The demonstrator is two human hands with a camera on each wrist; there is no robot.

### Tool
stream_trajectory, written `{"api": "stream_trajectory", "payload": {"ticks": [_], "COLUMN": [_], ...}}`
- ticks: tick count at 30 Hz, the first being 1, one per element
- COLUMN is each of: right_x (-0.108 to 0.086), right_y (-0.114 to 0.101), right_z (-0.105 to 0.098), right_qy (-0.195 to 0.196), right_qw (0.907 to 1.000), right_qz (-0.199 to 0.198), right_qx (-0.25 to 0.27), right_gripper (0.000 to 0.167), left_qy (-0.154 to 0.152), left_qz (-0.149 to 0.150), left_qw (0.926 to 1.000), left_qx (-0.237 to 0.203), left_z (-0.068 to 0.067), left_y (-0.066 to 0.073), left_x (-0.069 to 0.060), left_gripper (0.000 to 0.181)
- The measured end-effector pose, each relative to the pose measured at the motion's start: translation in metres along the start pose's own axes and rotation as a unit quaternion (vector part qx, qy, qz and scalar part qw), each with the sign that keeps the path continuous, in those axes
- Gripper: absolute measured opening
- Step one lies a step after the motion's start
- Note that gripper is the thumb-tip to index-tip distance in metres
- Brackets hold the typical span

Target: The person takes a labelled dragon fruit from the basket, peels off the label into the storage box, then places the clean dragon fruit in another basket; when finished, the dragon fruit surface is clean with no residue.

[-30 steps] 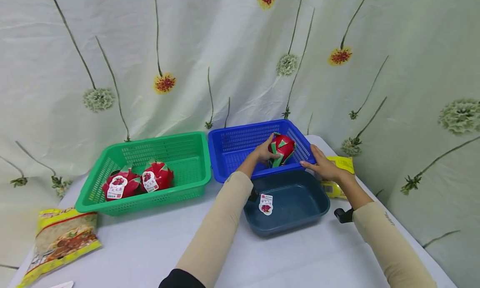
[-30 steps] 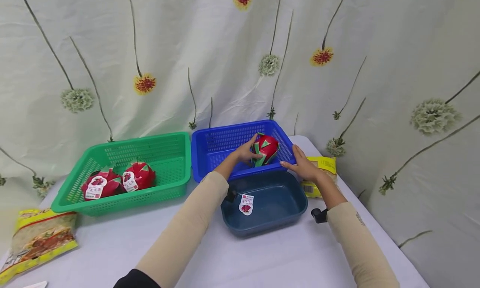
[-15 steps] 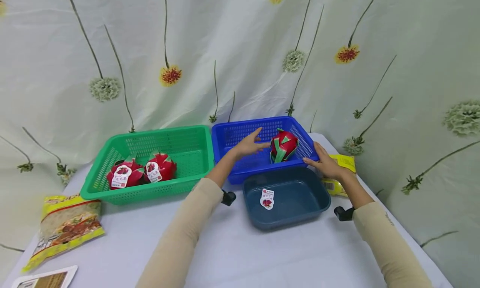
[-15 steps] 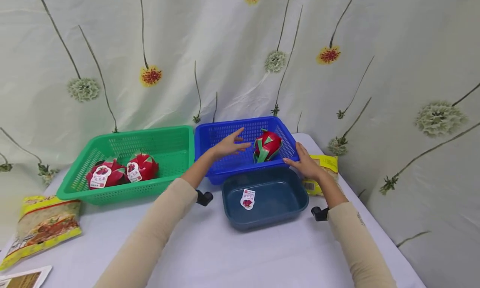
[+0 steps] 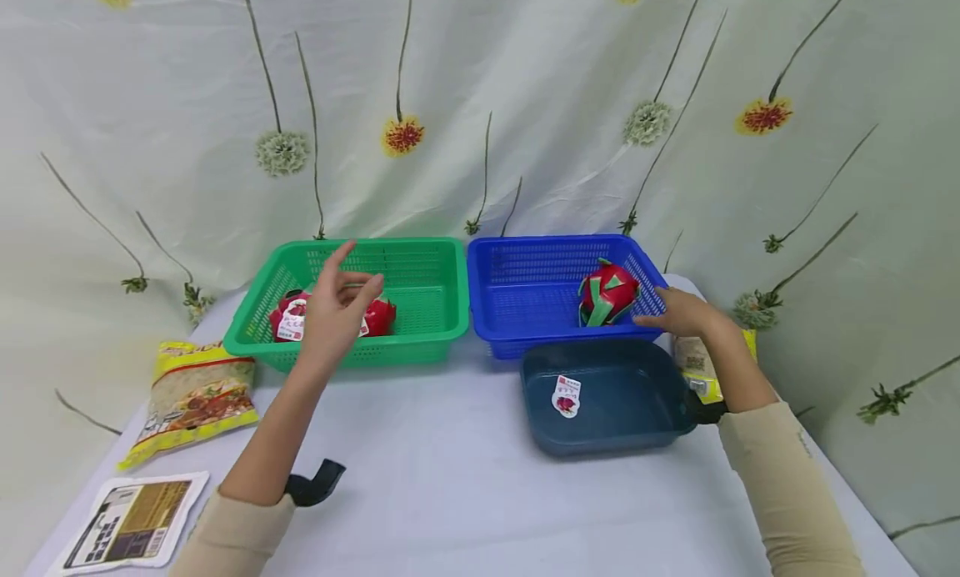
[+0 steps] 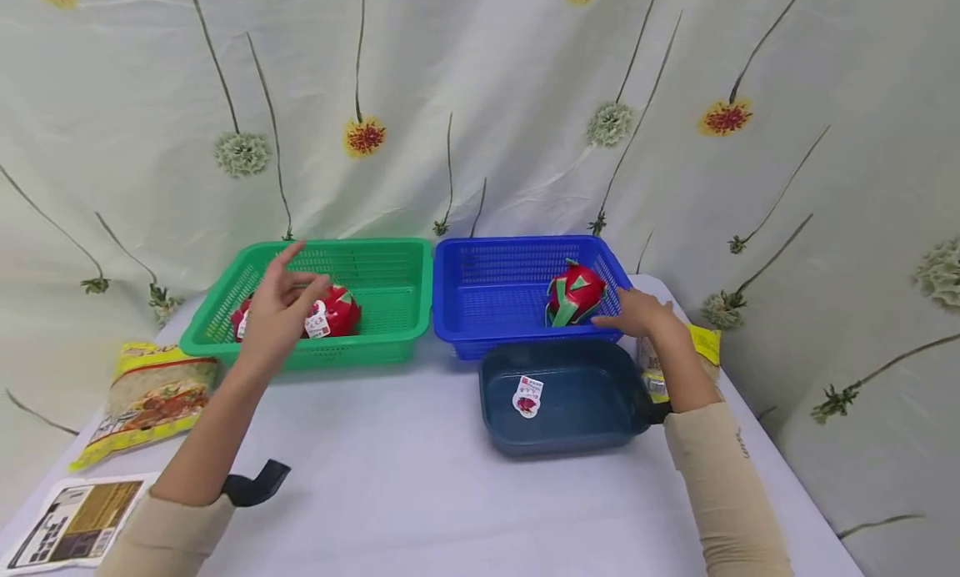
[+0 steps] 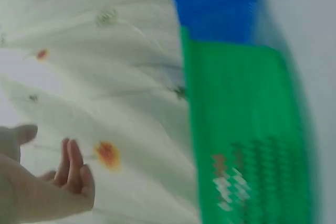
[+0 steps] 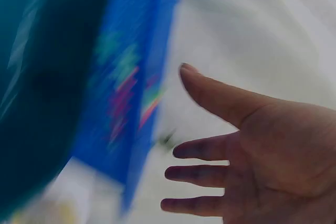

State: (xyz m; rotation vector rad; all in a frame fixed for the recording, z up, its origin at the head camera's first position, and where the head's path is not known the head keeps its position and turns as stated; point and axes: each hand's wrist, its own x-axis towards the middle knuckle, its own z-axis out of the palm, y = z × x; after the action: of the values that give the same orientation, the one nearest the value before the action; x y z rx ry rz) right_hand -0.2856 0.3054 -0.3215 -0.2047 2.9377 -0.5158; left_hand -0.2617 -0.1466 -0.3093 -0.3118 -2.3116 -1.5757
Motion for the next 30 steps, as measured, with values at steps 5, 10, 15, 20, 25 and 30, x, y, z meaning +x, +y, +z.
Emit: {"api": "stream_trajectory", "payload": {"ticks": [5,10,15,20,25,30], "right_x": [0.026,0.059,0.093,0.119,0.141,0.157], "right_y": [-0.084,-0.175,-0.250,-0.294,-0.315,-0.327], "right_z": [0.003,0.038,0.094,0.137,0.161,0.169], "right_qy": [0.084,0.171,0.215,0.193,0.109,0.001], "right_qw": [0.9932,0.9602,0.9238,0.9197,0.9447,0.9598], "right_qz": [-0.073,-0.194,-0.269,-0.269,-0.221,-0.214], "right_qx": [0.035,0.106,0.167,0.211,0.216,0.182], "right_gripper": [0.066,0.048,0.051,0.066,0.079,0.083], "left_qy": [0.101,0.056,0.081,0.121,0.143,0.166], "left_qz": [-0.109,-0.188,-0.179,-0.125,-0.091,-0.065], "left_qw": [0.9855,0.9779,0.9799,0.9795,0.9747,0.9682], "left_qx": [0.081,0.071,-0.035,-0.101,-0.146,-0.176], "left_z": [-0.033,-0.037,-0.024,-0.017,-0.017,-0.024], "left_y": [-0.042,-0.086,-0.117,-0.132,-0.134,-0.136], "left_x": [-0.029,-0.037,-0.043,-0.047,-0.047,-0.047], "left_gripper": [0.065,0.070,0.066,0.055,0.051,0.050]}}
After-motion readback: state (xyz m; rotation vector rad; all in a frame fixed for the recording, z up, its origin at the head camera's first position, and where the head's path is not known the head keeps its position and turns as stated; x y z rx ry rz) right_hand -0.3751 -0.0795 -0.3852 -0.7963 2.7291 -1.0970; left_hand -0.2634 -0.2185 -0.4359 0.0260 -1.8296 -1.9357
